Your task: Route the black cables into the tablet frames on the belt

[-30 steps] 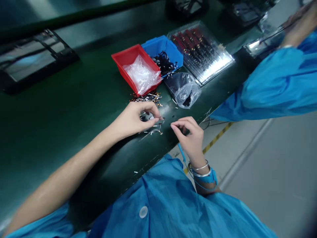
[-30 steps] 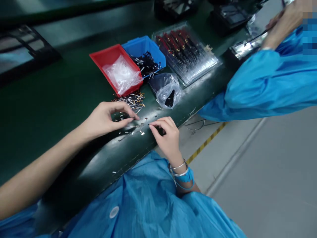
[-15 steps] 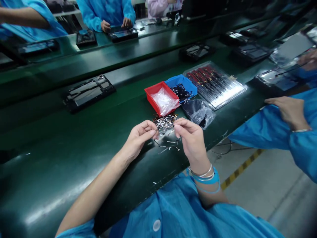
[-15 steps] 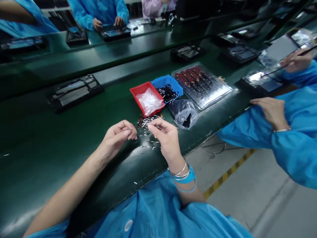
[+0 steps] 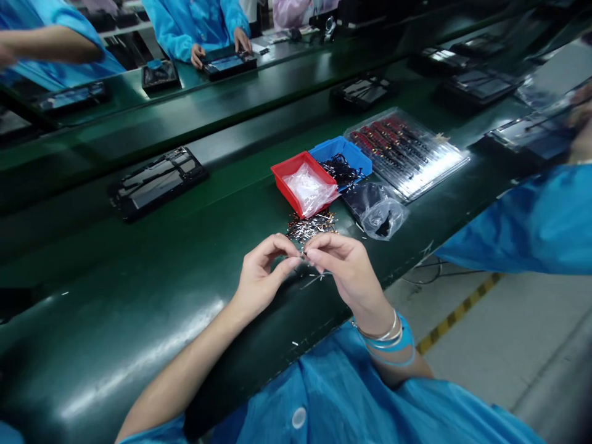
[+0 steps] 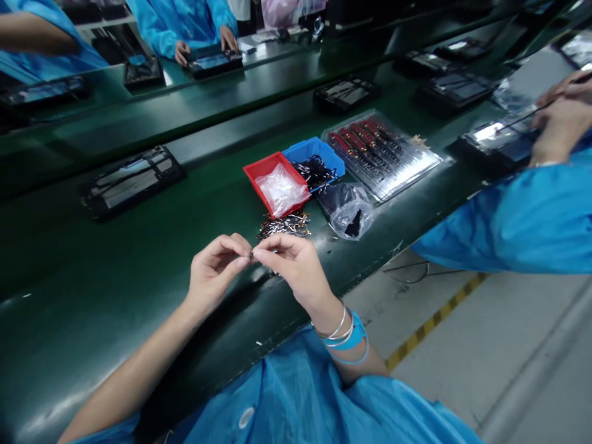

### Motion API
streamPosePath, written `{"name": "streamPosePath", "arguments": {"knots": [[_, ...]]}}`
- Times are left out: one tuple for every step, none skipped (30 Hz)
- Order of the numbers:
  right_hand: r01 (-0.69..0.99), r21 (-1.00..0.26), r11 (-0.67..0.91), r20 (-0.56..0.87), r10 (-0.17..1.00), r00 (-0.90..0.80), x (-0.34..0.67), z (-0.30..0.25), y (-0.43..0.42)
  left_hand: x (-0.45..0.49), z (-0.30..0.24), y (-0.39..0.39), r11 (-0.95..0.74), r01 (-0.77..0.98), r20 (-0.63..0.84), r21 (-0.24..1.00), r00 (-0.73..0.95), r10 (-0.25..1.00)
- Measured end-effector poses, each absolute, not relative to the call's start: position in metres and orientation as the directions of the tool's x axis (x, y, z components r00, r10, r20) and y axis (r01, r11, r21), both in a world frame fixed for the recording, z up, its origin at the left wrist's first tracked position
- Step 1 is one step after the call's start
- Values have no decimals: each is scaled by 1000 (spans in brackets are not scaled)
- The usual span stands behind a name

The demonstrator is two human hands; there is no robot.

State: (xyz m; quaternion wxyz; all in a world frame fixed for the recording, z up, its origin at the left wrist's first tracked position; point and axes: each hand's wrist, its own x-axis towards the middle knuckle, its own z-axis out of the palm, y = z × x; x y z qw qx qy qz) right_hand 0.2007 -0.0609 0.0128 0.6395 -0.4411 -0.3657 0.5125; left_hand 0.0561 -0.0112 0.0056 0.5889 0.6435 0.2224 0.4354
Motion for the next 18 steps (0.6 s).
{"name": "streamPosePath", "arguments": {"knots": [[-332, -939, 93, 27, 980, 198, 200, 13, -62, 57, 5, -11, -219, -242, 316, 945, 509, 801], [-330, -939, 100, 38, 981, 191, 200, 14, -63, 57, 4, -12, -228, -257, 331, 939, 500, 800], [-326, -939, 107, 46, 981, 189, 199, 14, -63, 57, 4, -12, -236, -270, 345, 934, 496, 797], [-321, -940, 112, 51, 980, 191, 198, 15, -64, 58, 4, -12, -242, -281, 356, 929, 494, 793], [-316, -942, 115, 53, 979, 196, 197, 15, -64, 58, 4, -13, -246, -288, 364, 925, 493, 790], [-311, -943, 118, 56, 978, 201, 196, 15, -65, 58, 4, -13, -247, -293, 367, 924, 494, 788], [-309, -943, 123, 61, 977, 203, 196, 15, -65, 58, 4, -13, -245, -297, 368, 923, 497, 786], [-308, -942, 131, 69, 976, 206, 196, 15, -65, 59, 4, -13, -242, -301, 368, 922, 499, 784], [-308, -941, 142, 78, 975, 210, 196, 15, -65, 59, 5, -13, -240, -304, 369, 922, 501, 783], [-306, -940, 151, 88, 973, 211, 196, 14, -65, 59, 5, -13, -237, -304, 367, 923, 505, 781], [-300, -941, 159, 97, 972, 213, 196, 14, -65, 59, 5, -13, -235, -302, 365, 924, 510, 779], [-288, -944, 165, 105, 972, 213, 196, 14, -66, 59, 5, -13, -235, -301, 365, 924, 512, 778], [-270, -948, 169, 113, 971, 211, 197, 14, -66, 59, 6, -14, -238, -301, 366, 924, 510, 778], [-250, -953, 173, 122, 970, 209, 197, 14, -66, 59, 6, -14, -238, -301, 367, 923, 506, 780], [-230, -957, 177, 130, 970, 205, 197, 15, -67, 59, 6, -14, -236, -302, 365, 924, 503, 784], [-213, -960, 180, 137, 970, 200, 198, 15, -67, 59, 6, -14, -233, -304, 363, 924, 498, 788], [-200, -962, 184, 145, 970, 197, 198, 15, -68, 59, 6, -14, -230, -307, 361, 924, 495, 791], [-190, -963, 190, 153, 969, 195, 199, 15, -69, 59, 6, -14, -225, -309, 358, 924, 494, 792]]}}
